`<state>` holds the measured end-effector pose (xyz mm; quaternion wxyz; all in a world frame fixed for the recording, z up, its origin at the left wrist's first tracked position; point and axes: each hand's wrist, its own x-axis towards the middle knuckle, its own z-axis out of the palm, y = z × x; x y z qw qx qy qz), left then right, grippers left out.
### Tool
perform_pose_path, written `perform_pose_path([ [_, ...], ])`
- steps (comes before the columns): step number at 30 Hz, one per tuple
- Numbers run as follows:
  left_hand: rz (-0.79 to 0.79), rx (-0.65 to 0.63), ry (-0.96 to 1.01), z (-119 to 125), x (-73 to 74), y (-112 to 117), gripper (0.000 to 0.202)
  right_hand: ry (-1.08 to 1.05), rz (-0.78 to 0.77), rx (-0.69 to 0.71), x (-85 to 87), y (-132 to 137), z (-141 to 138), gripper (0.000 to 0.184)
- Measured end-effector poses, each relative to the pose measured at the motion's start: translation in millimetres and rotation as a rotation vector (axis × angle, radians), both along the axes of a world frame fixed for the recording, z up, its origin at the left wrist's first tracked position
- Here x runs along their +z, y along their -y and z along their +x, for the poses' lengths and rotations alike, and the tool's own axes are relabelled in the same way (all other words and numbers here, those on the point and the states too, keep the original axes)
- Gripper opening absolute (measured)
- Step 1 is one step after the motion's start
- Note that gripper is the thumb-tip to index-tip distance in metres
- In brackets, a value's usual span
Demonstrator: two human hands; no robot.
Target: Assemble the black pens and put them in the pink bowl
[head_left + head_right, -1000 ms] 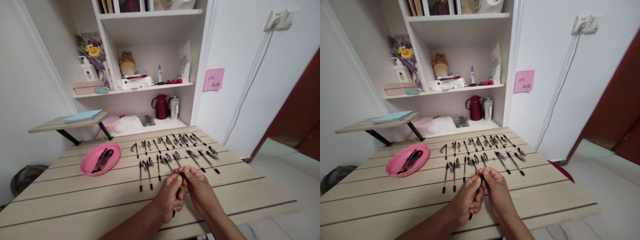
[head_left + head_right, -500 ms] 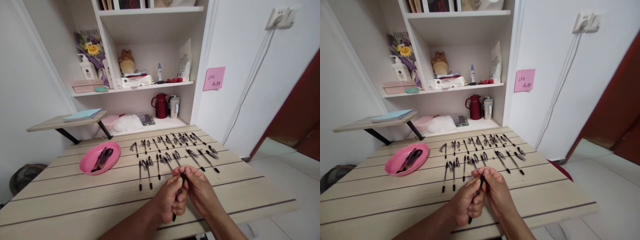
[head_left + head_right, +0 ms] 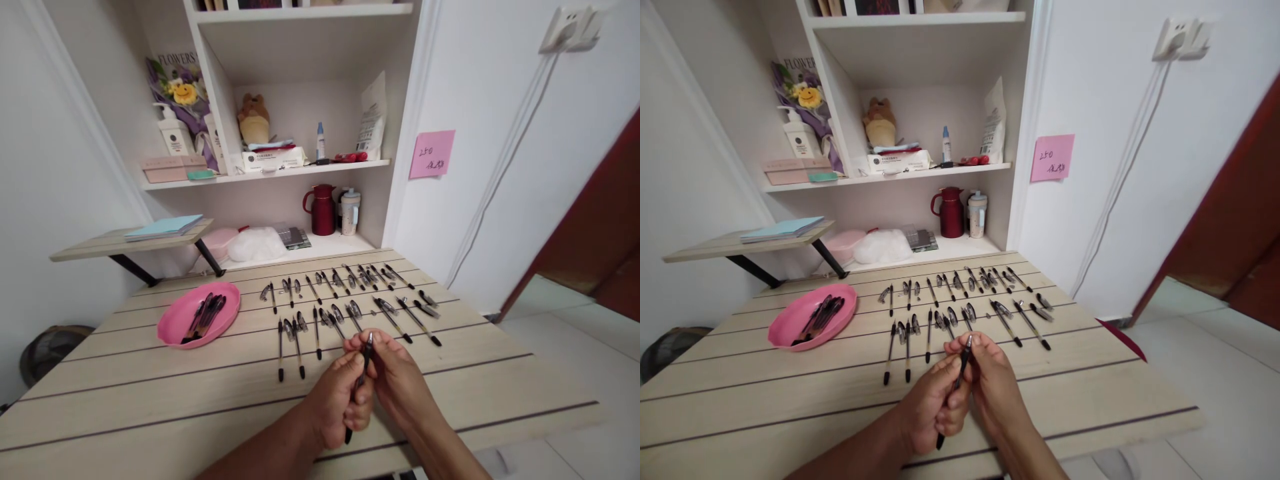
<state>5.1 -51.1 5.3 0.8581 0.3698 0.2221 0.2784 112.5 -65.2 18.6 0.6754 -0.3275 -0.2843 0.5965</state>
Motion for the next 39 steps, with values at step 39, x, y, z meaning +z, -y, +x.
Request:
perform_pose_path([
  [39,0.117,0.213,-0.059,2.9,4.1,1.0,0.023,0.543,-0.004,-0.002,13.8,-3.5,9.6,0.029],
])
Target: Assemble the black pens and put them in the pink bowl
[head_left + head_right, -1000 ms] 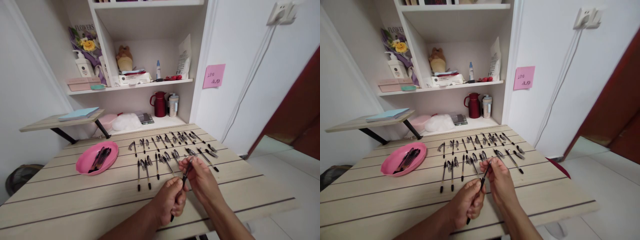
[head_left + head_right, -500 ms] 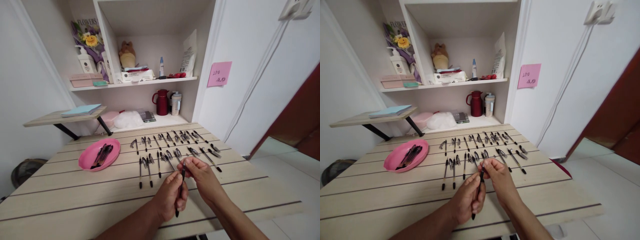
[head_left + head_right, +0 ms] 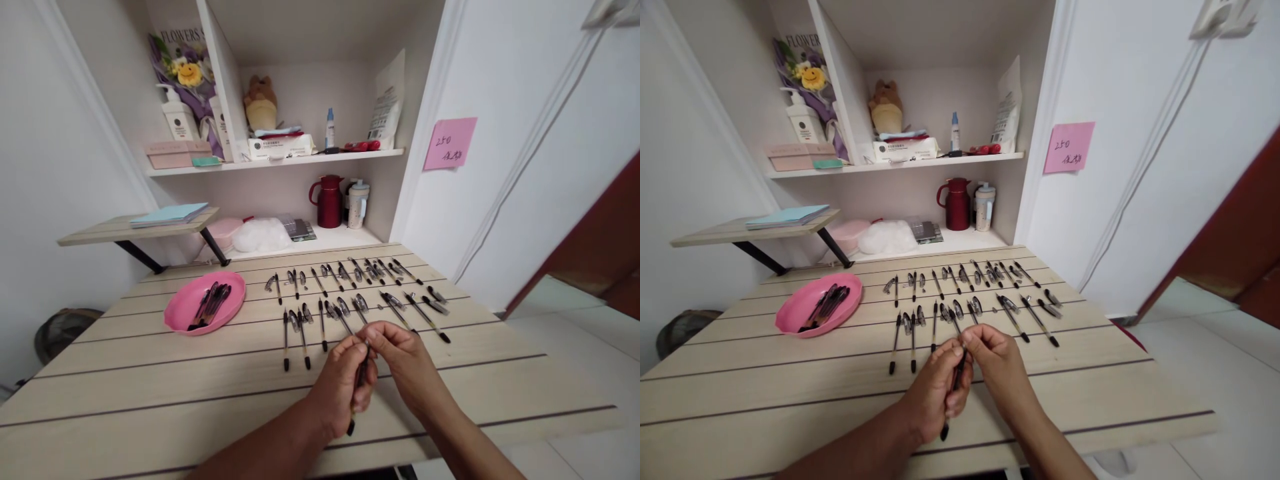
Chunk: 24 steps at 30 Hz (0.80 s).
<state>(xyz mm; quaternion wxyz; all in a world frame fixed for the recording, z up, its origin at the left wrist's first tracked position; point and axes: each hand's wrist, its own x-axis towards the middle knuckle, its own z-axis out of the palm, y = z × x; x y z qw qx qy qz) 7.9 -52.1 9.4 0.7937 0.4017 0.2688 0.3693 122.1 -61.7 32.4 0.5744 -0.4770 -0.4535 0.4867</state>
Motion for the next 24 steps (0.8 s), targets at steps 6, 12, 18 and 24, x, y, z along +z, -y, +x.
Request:
perform_pose_path([
  [6,-0.037,-0.054,0.01,-1.5,-1.2,0.3,0.016,-0.045,0.066,-0.049,6.5,-0.5,-2.6,0.03],
  [12,-0.076,-0.063,0.056,-2.7,-5.6,-3.7,0.026,-0.002,0.057,-0.041,7.9,1.2,-4.7,0.031],
  [18,-0.021,-0.009,0.044,-1.9,-3.9,-3.0,0.03,0.068,0.053,-0.033,3.6,3.2,-6.0,0.03],
  [24,0.007,-0.003,0.046,-1.8,0.3,1.5,0.025,-0.069,0.085,-0.158,3.0,0.1,-9.2,0.03],
])
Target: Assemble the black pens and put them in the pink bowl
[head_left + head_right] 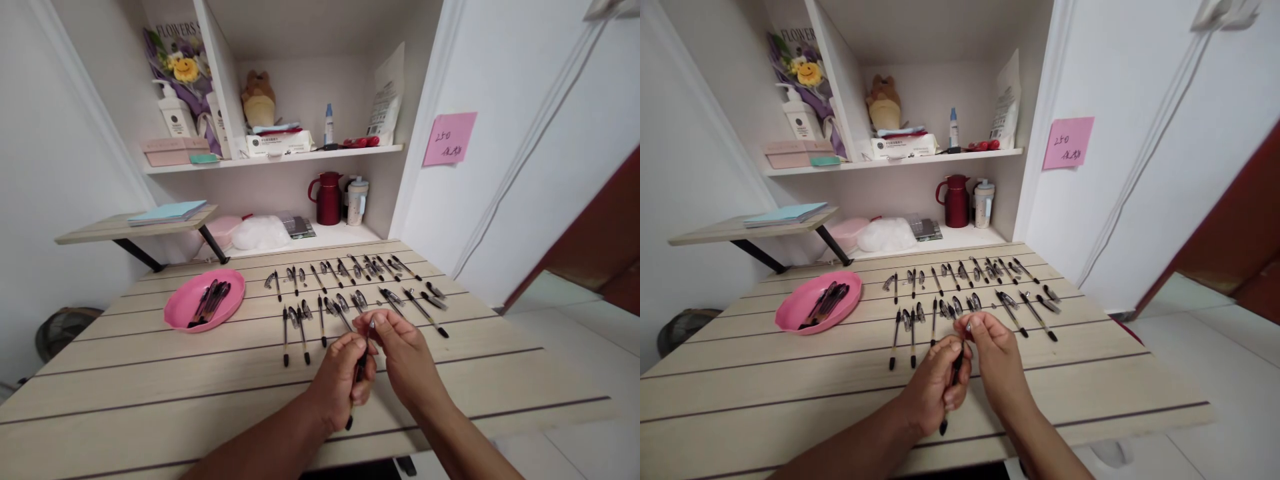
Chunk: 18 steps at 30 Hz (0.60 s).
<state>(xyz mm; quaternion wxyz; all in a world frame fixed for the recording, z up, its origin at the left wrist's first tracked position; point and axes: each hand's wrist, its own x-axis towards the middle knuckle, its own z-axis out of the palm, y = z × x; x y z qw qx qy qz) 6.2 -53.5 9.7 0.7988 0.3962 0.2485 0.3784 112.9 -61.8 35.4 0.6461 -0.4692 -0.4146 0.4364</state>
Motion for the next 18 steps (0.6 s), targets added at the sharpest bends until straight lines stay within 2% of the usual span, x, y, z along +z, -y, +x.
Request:
perform_pose_path([
  [4,-0.028,0.013,0.019,-0.7,1.9,2.1,0.022,-0.09,0.061,-0.101,2.9,-9.6,7.8,0.029],
  [6,-0.043,0.023,0.022,-1.8,2.6,2.2,0.021,-0.063,0.068,-0.15,1.6,-18.8,23.9,0.03],
  [8,-0.046,0.03,0.029,-3.2,2.8,1.4,0.021,0.039,0.043,-0.219,-3.4,-30.8,51.5,0.033],
  [11,-0.045,0.035,0.053,-5.1,2.6,-0.9,0.023,0.307,-0.065,-0.363,-17.3,-48.6,110.6,0.034],
  [14,-0.057,0.047,0.07,-5.3,2.3,-2.9,0.029,0.785,-0.304,-0.462,-33.0,-57.9,170.1,0.033],
  [16,-0.047,0.066,0.072,-4.4,1.9,-3.4,0.032,1.027,-0.426,-0.487,-41.5,-59.0,197.4,0.034],
  [18,-0.017,0.08,0.073,-3.1,1.1,-3.2,0.031,1.191,-0.492,-0.472,-47.5,-58.5,211.4,0.034],
])
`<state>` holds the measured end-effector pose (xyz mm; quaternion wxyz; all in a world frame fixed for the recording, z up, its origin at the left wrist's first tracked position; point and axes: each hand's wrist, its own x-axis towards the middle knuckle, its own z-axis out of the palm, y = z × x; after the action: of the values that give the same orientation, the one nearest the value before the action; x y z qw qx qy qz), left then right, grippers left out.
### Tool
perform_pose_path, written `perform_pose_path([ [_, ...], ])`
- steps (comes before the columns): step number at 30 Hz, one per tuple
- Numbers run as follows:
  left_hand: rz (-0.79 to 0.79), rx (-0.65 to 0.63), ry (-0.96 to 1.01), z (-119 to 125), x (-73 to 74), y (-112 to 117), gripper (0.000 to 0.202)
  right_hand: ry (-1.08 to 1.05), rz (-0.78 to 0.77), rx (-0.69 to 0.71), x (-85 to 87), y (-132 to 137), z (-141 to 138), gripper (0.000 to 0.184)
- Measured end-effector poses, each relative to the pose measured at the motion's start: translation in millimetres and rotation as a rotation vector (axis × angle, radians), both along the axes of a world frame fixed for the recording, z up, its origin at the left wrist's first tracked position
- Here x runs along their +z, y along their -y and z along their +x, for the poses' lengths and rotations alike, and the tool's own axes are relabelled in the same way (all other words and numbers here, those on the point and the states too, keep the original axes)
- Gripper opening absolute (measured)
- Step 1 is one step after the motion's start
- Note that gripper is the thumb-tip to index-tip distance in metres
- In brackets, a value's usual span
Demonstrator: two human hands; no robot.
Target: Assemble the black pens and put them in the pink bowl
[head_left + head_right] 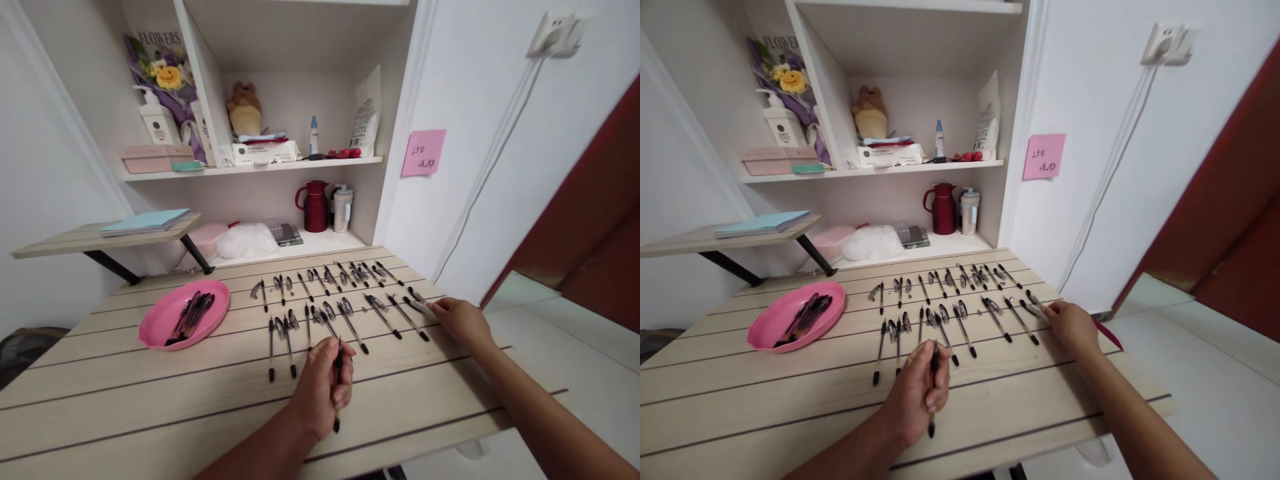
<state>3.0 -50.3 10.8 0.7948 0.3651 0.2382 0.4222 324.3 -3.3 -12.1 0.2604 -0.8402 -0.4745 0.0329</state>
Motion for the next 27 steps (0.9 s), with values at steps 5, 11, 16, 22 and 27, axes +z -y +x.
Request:
perform_pose_path([
  [5,0.021,-0.01,-0.003,1.6,-3.2,0.2,0.029,0.08,-0.096,-0.034,-3.9,-1.9,1.4,0.033],
  [11,0.018,-0.019,-0.012,0.8,-3.9,-1.0,0.029,0.086,-0.114,-0.034,-2.1,-3.0,-0.4,0.036],
  [16,-0.001,-0.018,-0.008,1.8,-4.4,-1.3,0.028,0.081,-0.099,0.005,-4.8,-0.2,5.0,0.04],
  [22,-0.029,-0.013,0.017,2.2,-3.5,-1.3,0.028,0.075,-0.083,0.021,-5.7,0.8,5.6,0.039],
  [27,-0.033,-0.001,0.021,2.4,-3.4,-1.9,0.029,0.063,-0.083,0.004,-5.6,-0.3,2.6,0.042],
])
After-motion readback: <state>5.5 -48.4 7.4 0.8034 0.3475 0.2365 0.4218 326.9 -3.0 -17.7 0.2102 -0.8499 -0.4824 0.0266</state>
